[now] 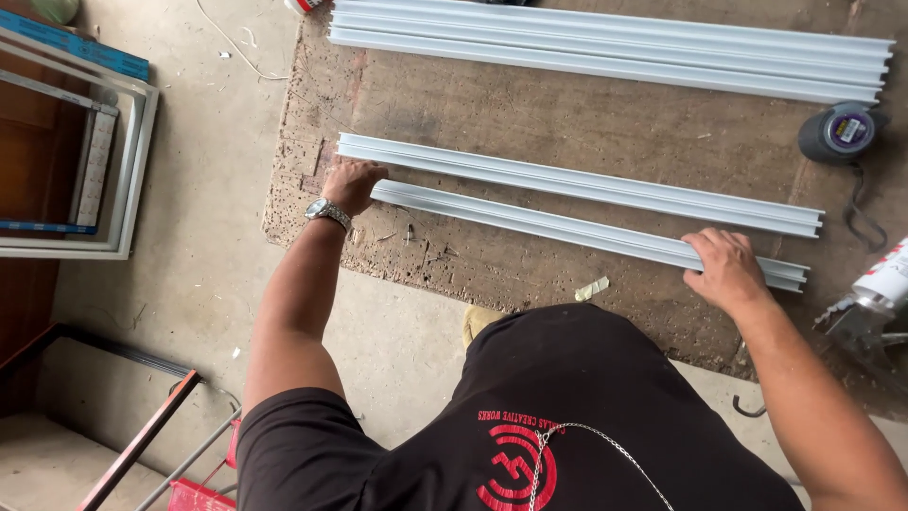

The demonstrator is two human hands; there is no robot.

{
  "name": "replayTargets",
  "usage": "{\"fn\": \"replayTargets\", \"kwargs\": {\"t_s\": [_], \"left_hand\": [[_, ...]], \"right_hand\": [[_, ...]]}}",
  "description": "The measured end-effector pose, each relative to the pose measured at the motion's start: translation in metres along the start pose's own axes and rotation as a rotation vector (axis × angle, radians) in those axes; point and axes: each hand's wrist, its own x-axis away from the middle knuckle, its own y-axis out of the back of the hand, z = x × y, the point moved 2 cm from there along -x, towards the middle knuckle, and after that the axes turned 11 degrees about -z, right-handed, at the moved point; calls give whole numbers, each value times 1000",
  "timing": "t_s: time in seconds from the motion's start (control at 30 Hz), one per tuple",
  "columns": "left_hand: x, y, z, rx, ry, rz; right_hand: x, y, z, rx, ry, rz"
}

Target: The person applies sealant along the grooves of several white aluminum profiles using a caulking gun, then wipes the surface with a cloth. They handle multiple profiles, aligning them and applying sealant in repeated passes.

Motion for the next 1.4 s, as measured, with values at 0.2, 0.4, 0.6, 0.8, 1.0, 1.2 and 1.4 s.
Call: {"fn": "replayTargets", "kwargs": {"t_s": [0.2, 0.4, 0.6, 0.8, 1.0, 1.2, 1.4], "left_hand": [[-14, 8, -25, -176, 76, 122], [-32, 18, -186, -136, -111, -28], [-70, 20, -332, 238, -408, -216], [-90, 7, -356, 244, -474, -348], [-96, 0, -356, 282, -519, -365], [-85, 31, -353, 269, -432, -251], [-63, 63, -304, 222, -277, 11]], "right_hand": [[1, 15, 17, 13, -52, -19], [-12, 35, 76, -43, -6, -90], [-26, 7, 88, -51, 45, -130], [-22, -24, 82, -124, 72, -326], [-23, -25, 87, -192, 38, -322], [6, 40, 75, -228, -89, -252], [55, 73, -5, -61, -312, -116]]}}
